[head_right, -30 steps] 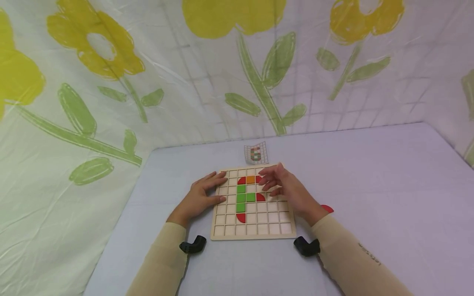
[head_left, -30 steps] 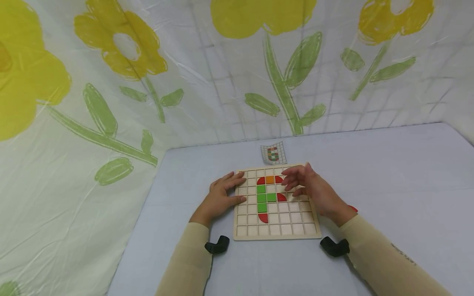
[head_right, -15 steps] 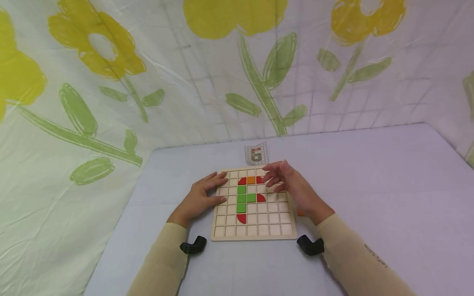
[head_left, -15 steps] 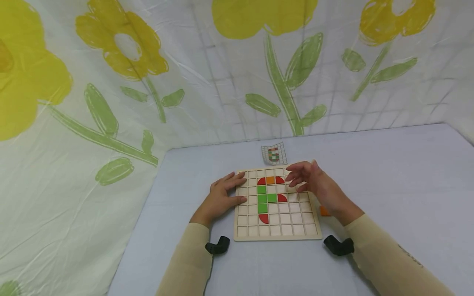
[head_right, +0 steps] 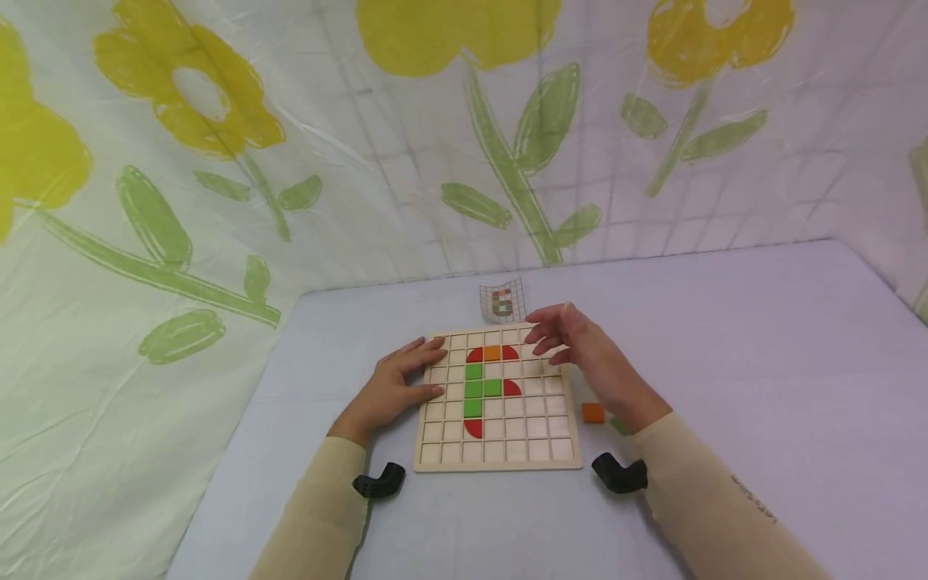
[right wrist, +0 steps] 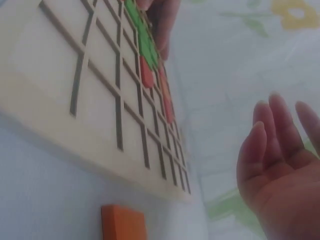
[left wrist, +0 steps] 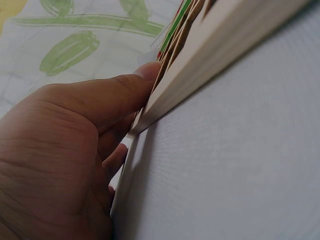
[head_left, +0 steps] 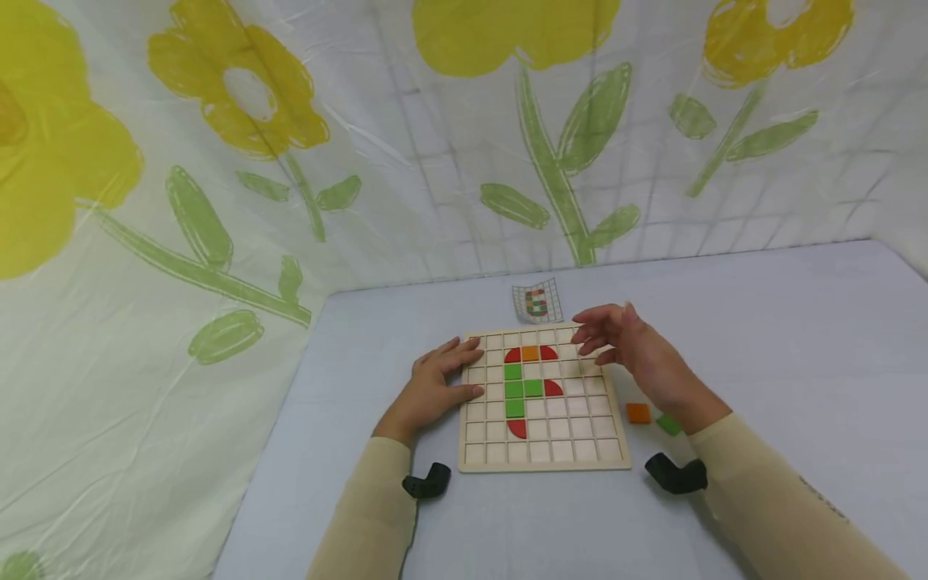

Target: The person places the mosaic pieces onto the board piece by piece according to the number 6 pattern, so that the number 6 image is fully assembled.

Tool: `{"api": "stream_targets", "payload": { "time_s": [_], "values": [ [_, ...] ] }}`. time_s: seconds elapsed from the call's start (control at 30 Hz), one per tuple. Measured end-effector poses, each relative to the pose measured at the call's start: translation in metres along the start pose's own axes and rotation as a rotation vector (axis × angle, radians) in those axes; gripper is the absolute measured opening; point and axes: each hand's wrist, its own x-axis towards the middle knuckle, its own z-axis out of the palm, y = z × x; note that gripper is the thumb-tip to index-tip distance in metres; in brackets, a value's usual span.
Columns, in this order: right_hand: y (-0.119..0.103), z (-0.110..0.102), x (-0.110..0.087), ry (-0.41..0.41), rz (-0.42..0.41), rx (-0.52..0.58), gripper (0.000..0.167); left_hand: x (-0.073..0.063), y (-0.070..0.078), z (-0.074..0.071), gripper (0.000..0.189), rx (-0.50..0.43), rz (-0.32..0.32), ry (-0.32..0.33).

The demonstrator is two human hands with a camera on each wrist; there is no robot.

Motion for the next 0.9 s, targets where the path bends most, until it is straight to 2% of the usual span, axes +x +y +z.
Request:
{"api": "stream_targets", "payload": {
  "time_s": [0.3,0.47,0.7,0.9],
  "values": [
    [0.001,-0.014,-0.008,0.021,0.034,-0.053,0.064,0.0,0.0,0.0,0.065,0.017,0.004,0.008],
    [0.004,-0.026,-0.016,0.022,0.023,-0.081,0.059,0.001,0.0,0.0,0.065,0.028,0.007,0.006],
    [0.011,-0.042,-0.027,0.029,0.059,-0.174,0.055,0.0,0.002,0.0,0.065,0.01,0.016,0.008],
    [0.017,-0.052,-0.04,0.023,0.071,-0.207,0.054,-0.001,0.003,0.0,0.065,-0.003,0.027,0.007]
  ]
}}
